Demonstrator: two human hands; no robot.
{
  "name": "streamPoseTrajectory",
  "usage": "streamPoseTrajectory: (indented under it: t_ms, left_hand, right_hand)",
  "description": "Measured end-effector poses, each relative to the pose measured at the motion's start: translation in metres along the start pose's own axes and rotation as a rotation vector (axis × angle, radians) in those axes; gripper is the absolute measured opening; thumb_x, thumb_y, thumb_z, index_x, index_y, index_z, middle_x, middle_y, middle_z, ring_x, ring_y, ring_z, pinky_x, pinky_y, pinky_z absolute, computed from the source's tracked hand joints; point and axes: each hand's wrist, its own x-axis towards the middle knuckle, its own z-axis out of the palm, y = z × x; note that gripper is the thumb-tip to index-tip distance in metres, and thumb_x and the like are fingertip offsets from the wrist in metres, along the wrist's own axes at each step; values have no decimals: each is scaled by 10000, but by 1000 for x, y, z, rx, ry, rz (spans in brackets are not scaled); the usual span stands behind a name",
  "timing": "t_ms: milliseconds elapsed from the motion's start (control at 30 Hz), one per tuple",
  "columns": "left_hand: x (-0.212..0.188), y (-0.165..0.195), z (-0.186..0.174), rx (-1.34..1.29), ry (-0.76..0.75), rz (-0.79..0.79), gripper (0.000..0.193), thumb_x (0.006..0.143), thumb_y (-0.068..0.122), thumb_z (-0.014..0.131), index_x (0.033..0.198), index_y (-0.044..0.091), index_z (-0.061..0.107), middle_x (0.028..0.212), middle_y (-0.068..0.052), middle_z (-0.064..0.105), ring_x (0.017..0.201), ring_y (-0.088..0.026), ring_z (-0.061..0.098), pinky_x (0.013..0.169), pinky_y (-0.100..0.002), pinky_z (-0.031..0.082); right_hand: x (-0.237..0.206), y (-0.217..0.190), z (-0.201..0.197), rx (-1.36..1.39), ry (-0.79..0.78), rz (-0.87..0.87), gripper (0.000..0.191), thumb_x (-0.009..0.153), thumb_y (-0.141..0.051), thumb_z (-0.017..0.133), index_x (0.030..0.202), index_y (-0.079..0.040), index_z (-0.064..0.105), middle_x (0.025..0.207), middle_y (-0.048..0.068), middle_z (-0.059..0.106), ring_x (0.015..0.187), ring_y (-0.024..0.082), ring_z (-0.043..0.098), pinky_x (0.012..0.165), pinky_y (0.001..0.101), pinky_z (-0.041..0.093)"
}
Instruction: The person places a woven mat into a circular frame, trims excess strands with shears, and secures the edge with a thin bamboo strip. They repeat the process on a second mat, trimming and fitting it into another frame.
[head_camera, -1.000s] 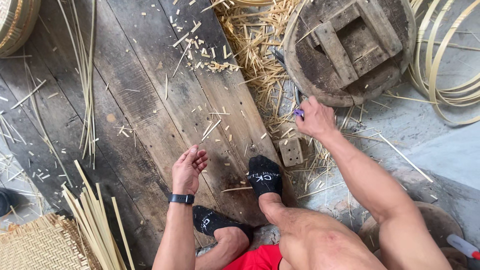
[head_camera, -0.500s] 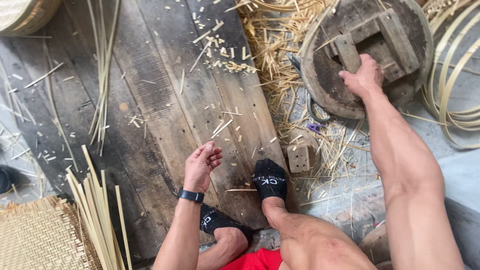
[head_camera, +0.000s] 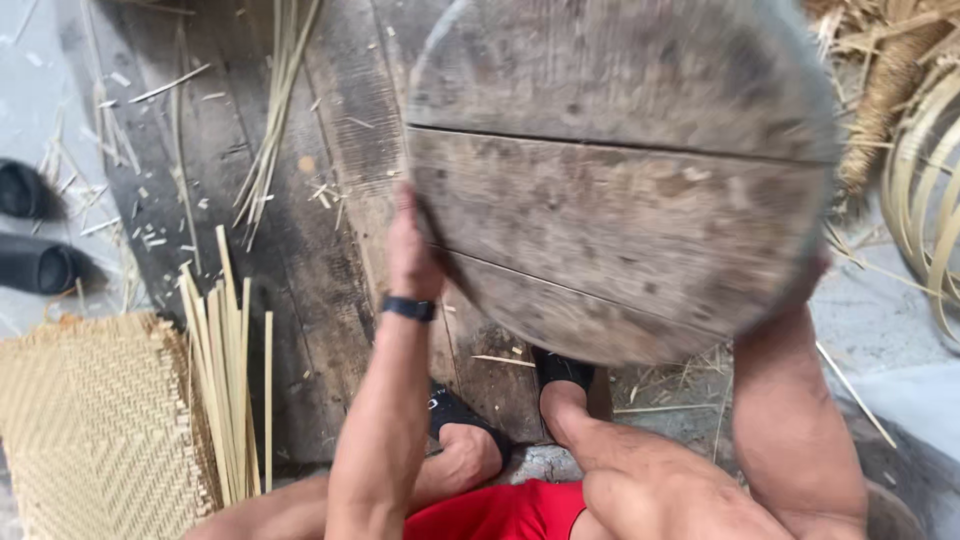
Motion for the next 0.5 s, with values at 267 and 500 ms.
streamPoseTrajectory:
  t_ms: [267,500]
  left_hand:
    - [35,7,-112,378,670,187,660,962,606,610,903,-41,728,840,-18,636,802,-141,498,745,-328,477]
    - [39,21,-145,515,620,59,669,936,658,554,989,21,749,884,-100,739,862,-194,637,811,-363,512]
  right_hand:
    - [95,154,-8,-393,38,167,358,1028,-335,714,1137,4,679,1061,77,692,930,185,657,841,351,552]
    - [141,190,-14,-555,-61,148,319,1071,-344,700,1131,-31,689,1094,48,696,959,154,661,876,310,543]
